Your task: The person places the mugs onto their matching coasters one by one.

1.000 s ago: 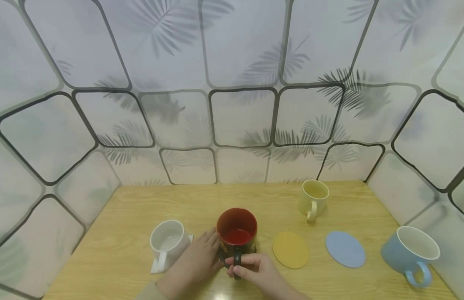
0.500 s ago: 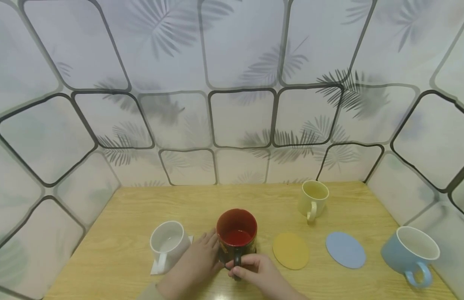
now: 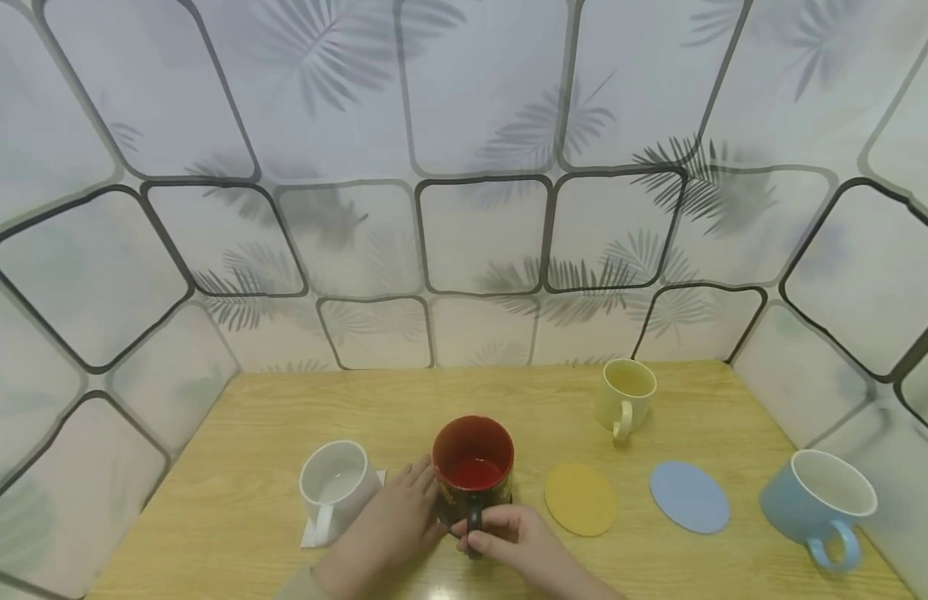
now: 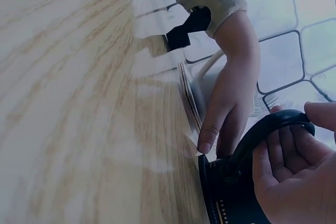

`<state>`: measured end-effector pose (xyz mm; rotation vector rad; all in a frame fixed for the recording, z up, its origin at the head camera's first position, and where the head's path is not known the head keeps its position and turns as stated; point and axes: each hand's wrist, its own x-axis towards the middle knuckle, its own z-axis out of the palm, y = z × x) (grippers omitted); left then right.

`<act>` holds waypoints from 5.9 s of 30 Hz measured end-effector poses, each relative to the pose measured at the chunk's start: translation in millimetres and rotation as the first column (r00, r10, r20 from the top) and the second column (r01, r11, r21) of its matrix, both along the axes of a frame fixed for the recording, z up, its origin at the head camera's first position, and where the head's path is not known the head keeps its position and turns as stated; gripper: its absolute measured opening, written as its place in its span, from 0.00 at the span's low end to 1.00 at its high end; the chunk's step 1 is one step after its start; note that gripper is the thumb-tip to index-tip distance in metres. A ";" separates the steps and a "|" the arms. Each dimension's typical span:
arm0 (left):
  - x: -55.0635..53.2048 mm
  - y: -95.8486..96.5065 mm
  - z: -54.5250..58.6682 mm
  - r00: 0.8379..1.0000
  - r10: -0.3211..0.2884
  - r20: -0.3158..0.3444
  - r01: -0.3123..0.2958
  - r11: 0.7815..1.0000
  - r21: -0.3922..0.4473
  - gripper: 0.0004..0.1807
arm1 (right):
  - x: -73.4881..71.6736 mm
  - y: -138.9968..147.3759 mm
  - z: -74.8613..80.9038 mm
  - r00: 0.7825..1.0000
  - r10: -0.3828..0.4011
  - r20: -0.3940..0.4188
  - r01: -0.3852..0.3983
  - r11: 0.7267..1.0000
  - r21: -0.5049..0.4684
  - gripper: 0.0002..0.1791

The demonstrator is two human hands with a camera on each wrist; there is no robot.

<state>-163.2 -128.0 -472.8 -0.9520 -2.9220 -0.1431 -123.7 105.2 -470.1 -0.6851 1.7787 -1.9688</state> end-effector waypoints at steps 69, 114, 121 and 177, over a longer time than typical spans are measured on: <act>-4.2 -16.5 66.5 0.997 0.024 -0.077 -0.027 0.999 -0.037 0.34 | -15.0 61.6 32.5 0.992 -0.070 -0.108 0.083 0.989 0.121 0.19; 17.8 26.6 104.0 0.961 -0.118 -0.250 0.093 0.990 -0.109 0.33 | -34.8 122.0 40.5 0.930 -0.360 -0.078 0.368 0.905 0.214 0.15; 18.8 34.4 101.4 0.961 -0.146 -0.237 0.122 0.986 -0.115 0.33 | -38.6 131.2 39.9 0.924 -0.374 -0.078 0.382 0.892 0.242 0.17; 22.1 108.7 75.3 0.888 -0.356 -0.290 0.304 0.929 -0.211 0.32 | -58.6 221.6 21.6 0.872 -0.487 0.054 0.489 0.872 -0.016 0.21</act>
